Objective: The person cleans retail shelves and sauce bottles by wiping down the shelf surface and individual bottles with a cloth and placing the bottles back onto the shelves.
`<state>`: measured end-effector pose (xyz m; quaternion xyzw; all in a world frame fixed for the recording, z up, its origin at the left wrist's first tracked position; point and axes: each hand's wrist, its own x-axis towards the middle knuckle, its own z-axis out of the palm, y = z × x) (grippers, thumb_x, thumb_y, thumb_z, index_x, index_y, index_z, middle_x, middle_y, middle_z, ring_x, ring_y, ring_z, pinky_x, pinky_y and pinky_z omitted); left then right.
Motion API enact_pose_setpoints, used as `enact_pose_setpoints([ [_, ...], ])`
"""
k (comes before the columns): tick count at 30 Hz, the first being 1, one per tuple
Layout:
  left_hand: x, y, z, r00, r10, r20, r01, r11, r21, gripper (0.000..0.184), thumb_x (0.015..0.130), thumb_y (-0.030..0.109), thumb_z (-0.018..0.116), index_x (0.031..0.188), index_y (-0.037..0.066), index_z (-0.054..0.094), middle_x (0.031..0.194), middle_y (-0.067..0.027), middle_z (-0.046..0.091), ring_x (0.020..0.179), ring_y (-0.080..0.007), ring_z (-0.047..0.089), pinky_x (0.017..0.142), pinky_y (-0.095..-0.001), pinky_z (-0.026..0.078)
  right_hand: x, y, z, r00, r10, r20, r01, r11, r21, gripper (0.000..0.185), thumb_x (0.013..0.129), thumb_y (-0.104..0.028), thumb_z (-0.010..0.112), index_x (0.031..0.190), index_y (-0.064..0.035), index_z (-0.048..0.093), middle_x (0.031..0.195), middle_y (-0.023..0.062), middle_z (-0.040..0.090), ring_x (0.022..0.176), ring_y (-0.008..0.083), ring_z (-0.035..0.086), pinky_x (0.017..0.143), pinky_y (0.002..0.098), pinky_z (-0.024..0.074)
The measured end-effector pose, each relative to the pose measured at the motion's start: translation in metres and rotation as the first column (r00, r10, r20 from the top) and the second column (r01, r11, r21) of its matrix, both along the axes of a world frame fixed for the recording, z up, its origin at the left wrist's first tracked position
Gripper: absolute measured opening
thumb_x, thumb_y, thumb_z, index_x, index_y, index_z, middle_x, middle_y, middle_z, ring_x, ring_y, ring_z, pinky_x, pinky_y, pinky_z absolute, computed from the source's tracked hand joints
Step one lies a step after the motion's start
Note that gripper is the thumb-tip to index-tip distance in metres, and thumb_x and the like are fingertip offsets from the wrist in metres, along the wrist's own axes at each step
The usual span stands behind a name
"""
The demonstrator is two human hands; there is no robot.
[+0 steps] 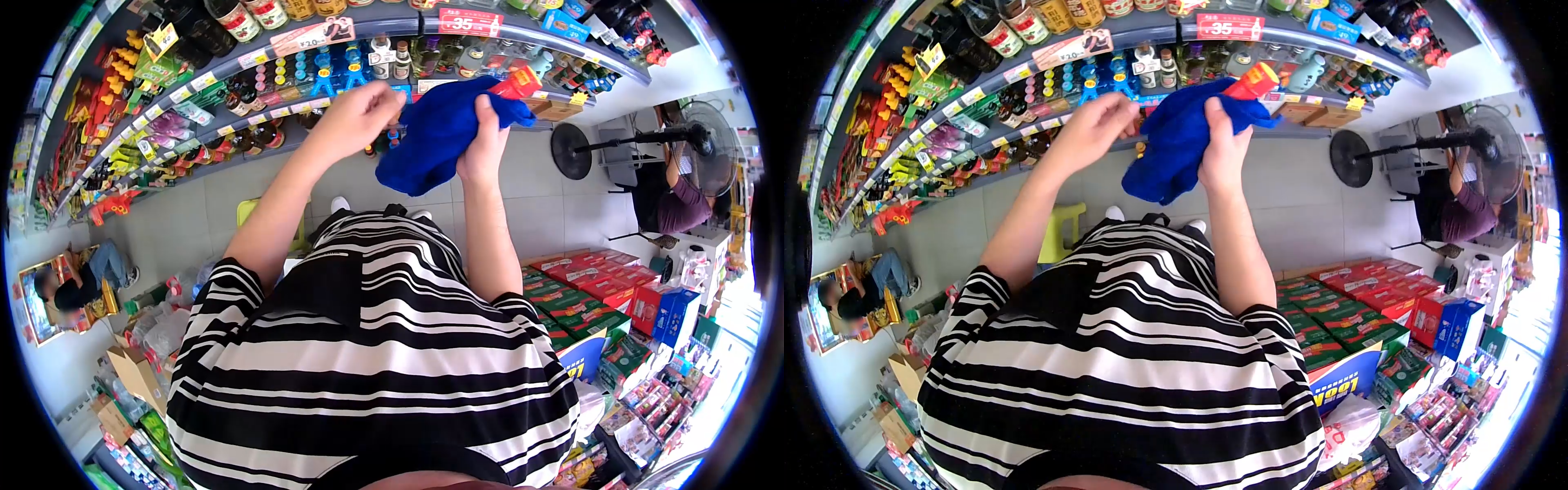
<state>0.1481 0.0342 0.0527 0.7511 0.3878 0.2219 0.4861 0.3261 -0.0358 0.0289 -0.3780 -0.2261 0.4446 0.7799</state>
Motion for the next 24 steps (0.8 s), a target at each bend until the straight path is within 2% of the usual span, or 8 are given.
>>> enact_pose_setpoints([
  [1, -0.007, -0.004, -0.012, 0.998, -0.015, 0.068, 0.02, 0.997, -0.073, 0.026, 0.094, 0.026, 0.052, 0.093, 0.0, 0.056, 0.08, -0.0026, 0.059, 0.074, -0.0101, 0.057, 0.066, -0.0252, 0.047, -0.003, 0.004, -0.002, 0.999, 0.034, 0.023, -0.033, 0.999, -0.043, 0.043, 0.089, -0.035, 0.053, 0.119, -0.0055, 0.047, 0.107, 0.0107, 0.058, 0.096, 0.0225, 0.058, 0.085, 0.0363, 0.0475],
  [5, -0.02, -0.021, -0.006, 0.989, -0.057, 0.137, 0.08, 0.983, -0.164, 0.048, 0.085, 0.039, 0.063, 0.107, -0.003, 0.054, 0.093, -0.0103, 0.062, 0.085, -0.0153, 0.059, 0.074, -0.0292, 0.047, -0.029, 0.014, 0.001, 0.961, 0.198, -0.193, -0.206, 0.978, -0.025, 0.064, 0.089, -0.058, 0.039, 0.125, -0.0062, 0.045, 0.109, 0.0124, 0.057, 0.099, 0.0266, 0.057, 0.089, 0.0401, 0.0453],
  [9, -0.035, -0.015, -0.021, 0.958, -0.021, 0.287, 0.095, 0.965, -0.246, 0.069, 0.079, 0.044, 0.069, 0.121, -0.006, 0.046, 0.108, -0.0166, 0.06, 0.099, -0.0209, 0.058, 0.085, -0.0319, 0.046, -0.054, 0.024, 0.003, 0.941, 0.244, -0.233, -0.246, 0.969, 0.019, 0.073, 0.087, -0.064, 0.037, 0.131, -0.0061, 0.039, 0.116, 0.0131, 0.054, 0.106, 0.0269, 0.054, 0.093, 0.0397, 0.0434],
  [13, -0.05, -0.007, -0.018, 0.932, -0.126, 0.341, 0.225, 0.936, -0.269, 0.069, 0.085, 0.044, 0.062, 0.13, -0.004, 0.039, 0.12, -0.0154, 0.054, 0.107, -0.0195, 0.054, 0.091, -0.0313, 0.044, -0.064, 0.037, -0.002, 0.938, 0.315, -0.146, -0.309, 0.949, 0.065, 0.07, 0.087, -0.057, 0.044, 0.132, -0.0049, 0.037, 0.119, 0.0141, 0.053, 0.108, 0.0281, 0.053, 0.095, 0.0411, 0.0417],
  [16, -0.056, -0.003, -0.021, 0.837, 0.237, 0.493, 0.216, 0.686, -0.695, 0.064, 0.091, 0.043, 0.053, 0.134, 0.0, 0.036, 0.123, -0.0129, 0.053, 0.108, -0.0174, 0.054, 0.092, -0.0306, 0.043, -0.072, 0.04, 0.008, 0.937, 0.282, -0.205, -0.272, 0.959, 0.079, 0.059, 0.086, -0.042, 0.052, 0.13, -0.0041, 0.04, 0.117, 0.0144, 0.054, 0.106, 0.0281, 0.054, 0.094, 0.0411, 0.043],
  [18, -0.065, 0.004, -0.017, 0.771, 0.273, 0.575, 0.357, 0.563, -0.745, 0.054, 0.095, 0.04, 0.045, 0.134, 0.004, 0.038, 0.125, -0.0076, 0.052, 0.114, -0.0175, 0.051, 0.098, -0.0341, 0.041, -0.074, 0.042, 0.018, 0.937, 0.251, -0.242, -0.232, 0.967, 0.104, 0.047, 0.084, -0.025, 0.058, 0.125, -0.0038, 0.044, 0.111, 0.0135, 0.057, 0.102, 0.0265, 0.057, 0.09, 0.04, 0.0464],
  [21, -0.075, 0.013, -0.016, 0.687, 0.408, 0.602, 0.48, 0.366, -0.797, 0.051, 0.095, 0.039, 0.047, 0.131, 0.003, 0.041, 0.121, -0.0073, 0.054, 0.112, -0.0176, 0.052, 0.097, -0.0364, 0.042, -0.073, 0.047, 0.027, 0.939, 0.248, -0.238, -0.225, 0.967, 0.118, 0.051, 0.08, -0.021, 0.06, 0.125, -0.0037, 0.044, 0.11, 0.0131, 0.057, 0.101, 0.0263, 0.057, 0.09, 0.0398, 0.0463],
  [24, -0.07, 0.006, -0.015, 0.705, 0.222, 0.674, 0.44, 0.608, -0.661, 0.042, 0.094, 0.03, 0.052, 0.126, 0.004, 0.046, 0.114, -0.0048, 0.056, 0.101, -0.0123, 0.056, 0.088, -0.029, 0.045, -0.072, 0.051, 0.031, 0.959, 0.2, -0.201, -0.183, 0.978, 0.1, 0.049, 0.079, -0.022, 0.062, 0.122, -0.0036, 0.045, 0.105, 0.0111, 0.057, 0.094, 0.0235, 0.058, 0.085, 0.0362, 0.0485],
])
